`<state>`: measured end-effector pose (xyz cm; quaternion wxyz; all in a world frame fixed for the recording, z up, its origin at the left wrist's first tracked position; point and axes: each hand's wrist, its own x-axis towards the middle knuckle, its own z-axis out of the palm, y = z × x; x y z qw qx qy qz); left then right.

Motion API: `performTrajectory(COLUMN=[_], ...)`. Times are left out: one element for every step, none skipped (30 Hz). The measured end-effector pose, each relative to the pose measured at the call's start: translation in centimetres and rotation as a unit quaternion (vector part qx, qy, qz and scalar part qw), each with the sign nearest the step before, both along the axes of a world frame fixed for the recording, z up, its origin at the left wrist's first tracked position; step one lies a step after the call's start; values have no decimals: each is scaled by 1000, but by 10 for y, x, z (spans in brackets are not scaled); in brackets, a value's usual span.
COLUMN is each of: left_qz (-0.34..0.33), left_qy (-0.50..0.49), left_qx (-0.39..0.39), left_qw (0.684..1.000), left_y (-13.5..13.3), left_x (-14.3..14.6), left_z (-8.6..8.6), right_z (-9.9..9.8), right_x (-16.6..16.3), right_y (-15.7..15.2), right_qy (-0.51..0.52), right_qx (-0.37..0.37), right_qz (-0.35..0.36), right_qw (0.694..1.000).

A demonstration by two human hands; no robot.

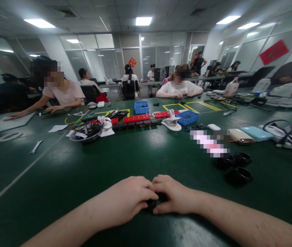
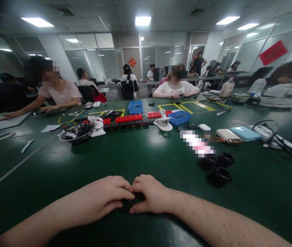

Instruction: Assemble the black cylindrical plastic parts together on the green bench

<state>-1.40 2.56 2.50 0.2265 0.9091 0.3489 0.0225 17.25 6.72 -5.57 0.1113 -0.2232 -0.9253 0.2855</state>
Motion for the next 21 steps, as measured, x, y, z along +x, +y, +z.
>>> performTrajectory(left_qz=[1,5,10,17,26,35,43,52,64,77,90,102,114,123,129,135,140,145,150,153,156], left_qy=[6,13,23,35,48,60,72,83,96,111,128,145,159,170,178,185,192,200,207,213,216], left_qx=[-7,-12,-13,-11,-7,0,9,18,26,31,35,37,40,44,51,59,68,80,93,108,123], left_qw=[1000,1000,1000,999,999,998,996,995,993,990,987,983,980,977,974,972,969,966,962,959,956], left_y=[1,1,1,1,1,0,-1,-2,-3,-4,-4,-4,-5,-5,-5,-6,-7,-8,-10,-12,-13], left_x=[1,2,3,5,6,8,10,13,15,17,20,22,25,27,29,30,31,32,33,34,35], left_z=[0,-1,-2,-3,-3,-4,-5,-5,-5,-5,-5,-5,-5,-6,-7,-9,-11,-14,-18,-21,-24], right_z=[0,0,0,-1,-2,-3,-5,-6,-7,-7,-8,-8,-8,-7,-7,-7,-7,-6,-6,-6,-6], right_x=[0,0,0,0,0,0,0,0,1,1,1,1,1,1,1,0,0,0,0,0,0], right_y=[0,0,0,0,0,1,1,1,1,1,1,1,1,1,1,1,1,1,1,1,1], right_qy=[-1,0,2,4,7,9,11,14,16,17,17,17,17,16,14,13,13,13,14,15,17], right_qx=[-2,-4,-6,-6,-5,-3,-1,2,4,5,6,7,8,10,12,14,14,14,14,13,13], right_qz=[2,3,3,3,2,0,-1,-2,-3,-3,-3,-2,-1,0,-1,-1,-2,-2,-1,-1,0], right_qw=[1000,1000,1000,1000,1000,1000,1000,1000,1000,1000,1000,1000,1000,1000,1000,1000,1000,1000,1000,1000,1000])
